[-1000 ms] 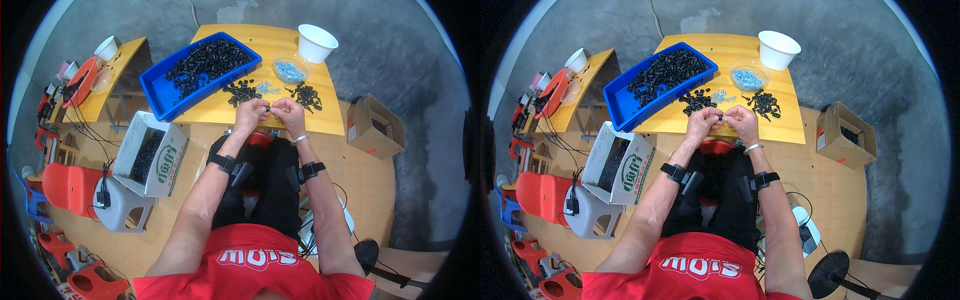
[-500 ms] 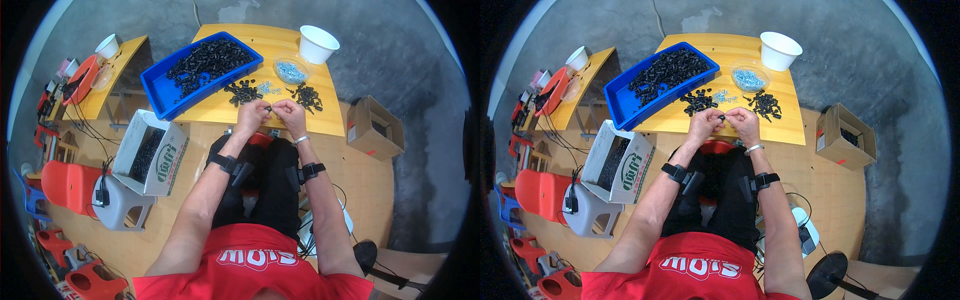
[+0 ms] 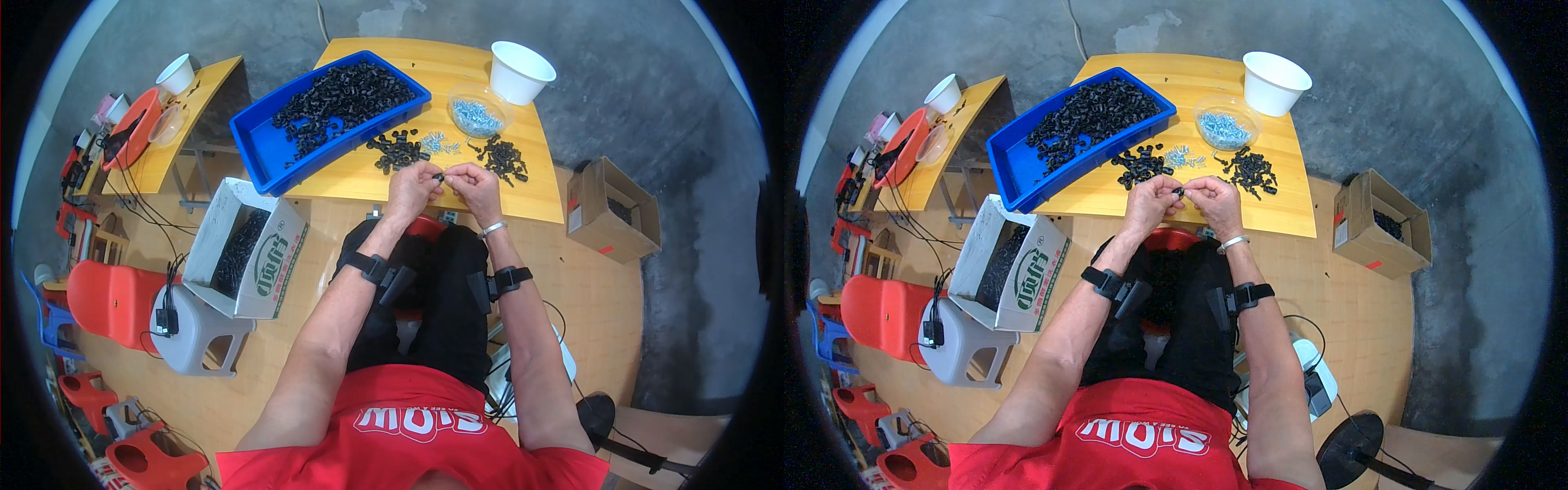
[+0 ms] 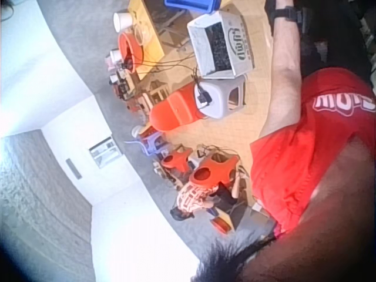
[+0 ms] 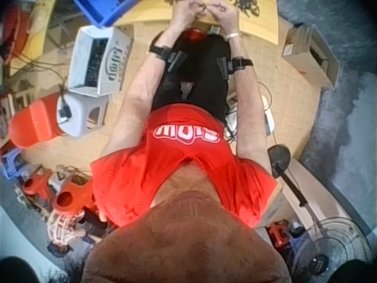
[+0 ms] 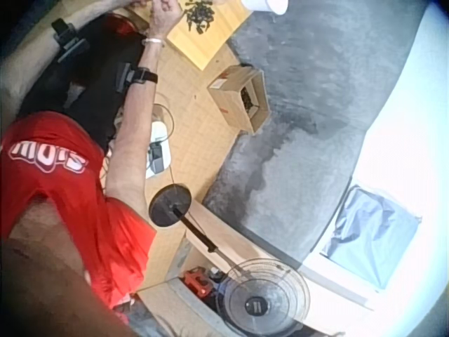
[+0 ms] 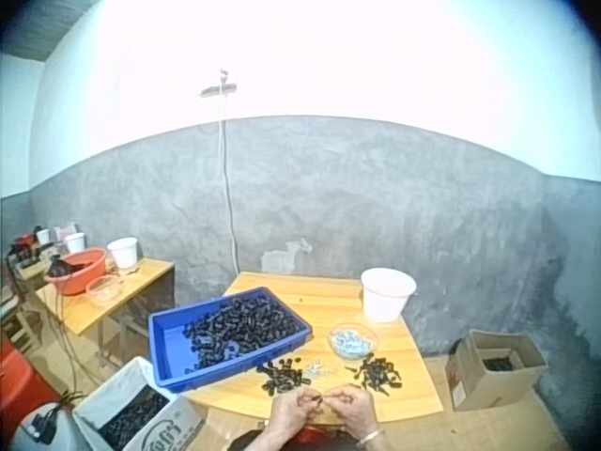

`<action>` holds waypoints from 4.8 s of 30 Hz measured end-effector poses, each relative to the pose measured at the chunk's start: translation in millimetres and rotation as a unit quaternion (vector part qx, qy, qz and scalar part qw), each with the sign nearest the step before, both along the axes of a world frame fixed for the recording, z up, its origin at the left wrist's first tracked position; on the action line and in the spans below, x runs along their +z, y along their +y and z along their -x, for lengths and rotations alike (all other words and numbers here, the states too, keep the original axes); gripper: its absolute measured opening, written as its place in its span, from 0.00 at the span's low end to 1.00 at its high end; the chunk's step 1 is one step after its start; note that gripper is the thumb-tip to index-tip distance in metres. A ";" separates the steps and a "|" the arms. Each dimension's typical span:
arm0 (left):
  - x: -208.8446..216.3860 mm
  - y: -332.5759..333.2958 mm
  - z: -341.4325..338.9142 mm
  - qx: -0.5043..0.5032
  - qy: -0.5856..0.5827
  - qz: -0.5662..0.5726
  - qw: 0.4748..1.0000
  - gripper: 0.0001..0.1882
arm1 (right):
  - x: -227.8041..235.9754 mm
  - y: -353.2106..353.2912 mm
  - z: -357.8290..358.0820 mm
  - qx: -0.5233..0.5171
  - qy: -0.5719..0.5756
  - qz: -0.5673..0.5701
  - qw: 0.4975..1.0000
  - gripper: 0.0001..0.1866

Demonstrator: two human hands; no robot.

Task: Assembling small black plastic components by joining a base with a small pin or connector.

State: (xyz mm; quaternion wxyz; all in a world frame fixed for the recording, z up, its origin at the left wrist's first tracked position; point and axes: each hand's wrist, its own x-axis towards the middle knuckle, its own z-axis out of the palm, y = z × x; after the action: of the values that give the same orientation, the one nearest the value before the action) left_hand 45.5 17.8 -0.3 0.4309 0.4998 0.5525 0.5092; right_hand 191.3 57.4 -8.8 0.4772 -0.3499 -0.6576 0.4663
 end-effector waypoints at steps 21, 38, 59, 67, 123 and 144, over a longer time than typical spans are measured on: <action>-5.0 0.9 -4.5 0.017 0.029 -0.022 0.999 0.05 | -1.4 1.8 0.4 0.003 0.019 0.012 1.000 0.03; -4.4 -0.8 -3.9 0.005 0.030 -0.044 0.999 0.05 | 1.4 -1.2 0.6 -0.007 0.012 0.026 1.000 0.04; -4.5 -0.9 -3.5 0.008 0.028 -0.046 0.999 0.05 | -1.5 0.4 -0.1 -0.017 0.003 0.008 1.000 0.04; -12.8 -44.6 2.0 -0.009 -0.077 -0.019 0.997 0.10 | -3.9 3.6 1.9 -0.037 0.013 0.033 0.999 0.02; -0.1 -9.7 39.0 -0.072 -0.234 0.041 0.969 0.06 | 14.8 -15.2 22.3 0.102 0.134 0.245 0.955 0.04; -7.4 -7.0 40.1 -0.100 -0.265 0.026 0.959 0.05 | 13.9 -12.8 15.3 0.134 0.147 0.281 0.939 0.06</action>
State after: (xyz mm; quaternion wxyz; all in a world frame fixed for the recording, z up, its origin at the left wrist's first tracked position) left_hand 5.4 10.8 -7.7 0.6238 0.3882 0.3782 0.5632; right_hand 176.0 44.6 5.1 0.3841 -0.3056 -0.4630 0.7381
